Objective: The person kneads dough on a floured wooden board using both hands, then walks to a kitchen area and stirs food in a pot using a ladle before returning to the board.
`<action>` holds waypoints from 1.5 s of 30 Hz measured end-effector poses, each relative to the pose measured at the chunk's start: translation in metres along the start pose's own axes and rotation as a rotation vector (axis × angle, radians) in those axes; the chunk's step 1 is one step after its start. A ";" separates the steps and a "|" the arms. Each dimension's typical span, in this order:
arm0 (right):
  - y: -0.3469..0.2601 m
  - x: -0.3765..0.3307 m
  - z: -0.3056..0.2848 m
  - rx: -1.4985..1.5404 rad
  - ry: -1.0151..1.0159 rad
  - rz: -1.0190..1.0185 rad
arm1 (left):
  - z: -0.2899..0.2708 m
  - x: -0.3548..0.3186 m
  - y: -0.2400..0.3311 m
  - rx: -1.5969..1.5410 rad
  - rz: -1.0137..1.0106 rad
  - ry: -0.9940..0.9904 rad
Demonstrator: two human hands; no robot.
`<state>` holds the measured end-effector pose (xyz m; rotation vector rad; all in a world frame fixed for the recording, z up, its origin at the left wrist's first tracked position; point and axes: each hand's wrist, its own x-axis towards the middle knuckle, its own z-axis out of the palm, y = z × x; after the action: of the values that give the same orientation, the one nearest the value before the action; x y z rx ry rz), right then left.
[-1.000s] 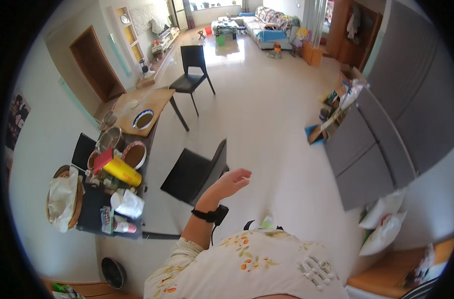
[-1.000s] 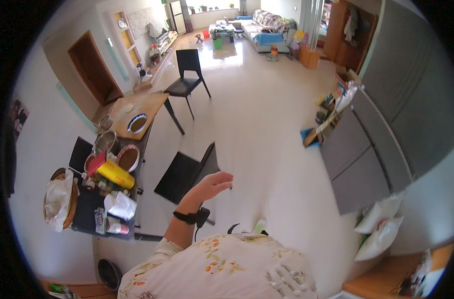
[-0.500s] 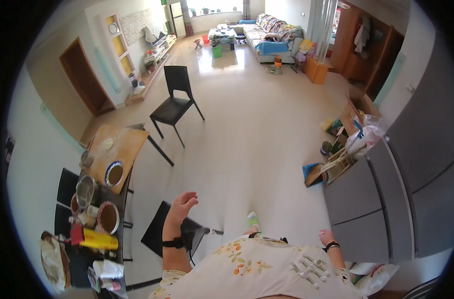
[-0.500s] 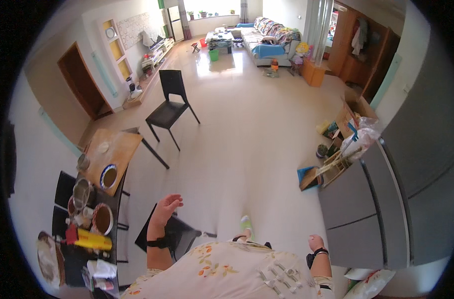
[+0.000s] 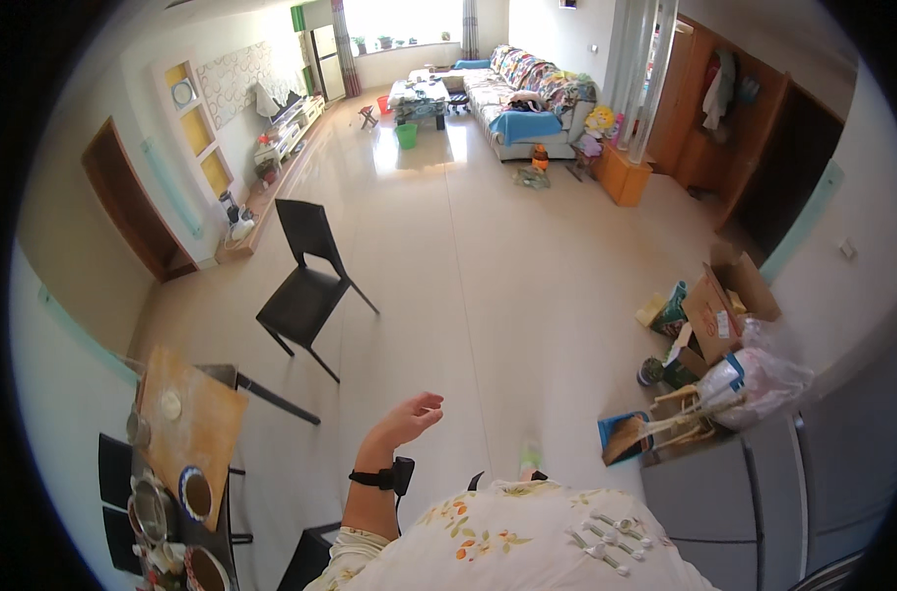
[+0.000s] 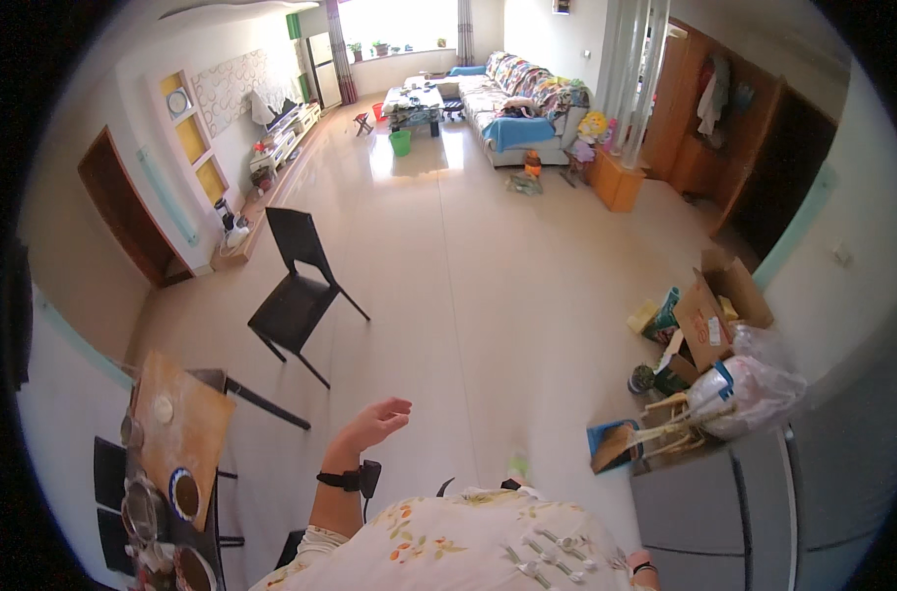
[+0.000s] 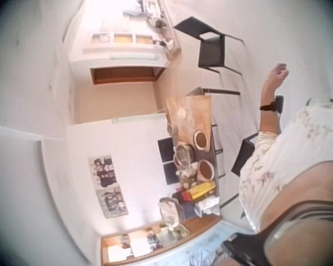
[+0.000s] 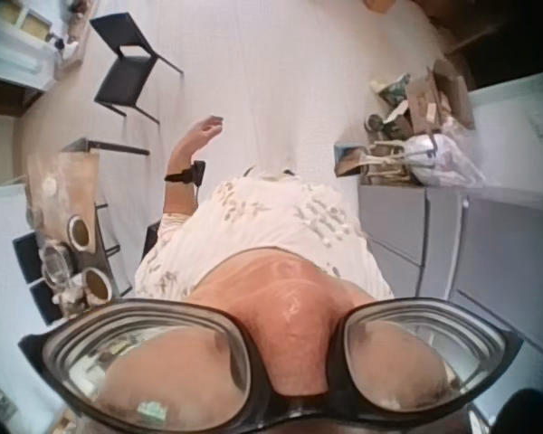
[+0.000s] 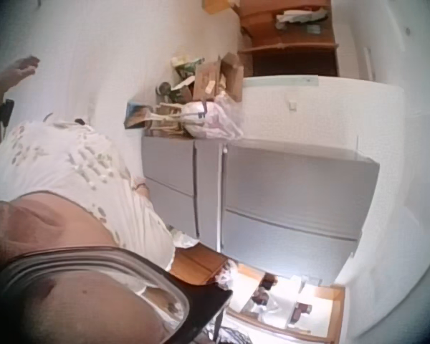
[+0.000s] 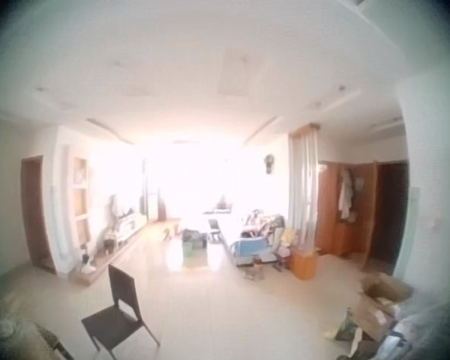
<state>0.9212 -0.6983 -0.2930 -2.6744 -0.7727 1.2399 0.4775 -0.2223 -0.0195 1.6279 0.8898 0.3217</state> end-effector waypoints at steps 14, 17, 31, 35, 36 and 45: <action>-0.344 0.455 -0.238 -0.790 0.012 -0.299 | -0.223 0.327 0.051 0.065 -0.101 0.260; -0.558 0.490 -0.300 -0.275 0.190 -0.450 | -0.295 0.345 -0.011 0.018 -0.174 0.482; -0.906 0.689 -0.318 -0.211 -0.262 -0.246 | -0.631 0.668 0.017 -0.287 0.007 0.704; -0.927 0.763 -0.340 -0.602 -0.049 -0.119 | -0.721 0.746 0.024 -0.300 0.128 0.607; -0.960 0.783 -0.339 -0.596 -0.100 -0.099 | -0.745 0.761 0.020 -0.284 0.116 0.623; -1.395 0.992 -0.351 -0.864 -0.310 -0.363 | -0.915 0.803 -0.043 -0.514 -0.107 1.135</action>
<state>1.1509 1.0331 -0.3409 -2.6757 -2.1467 1.4604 0.4113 0.9940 -0.0196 0.8223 1.5442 1.3500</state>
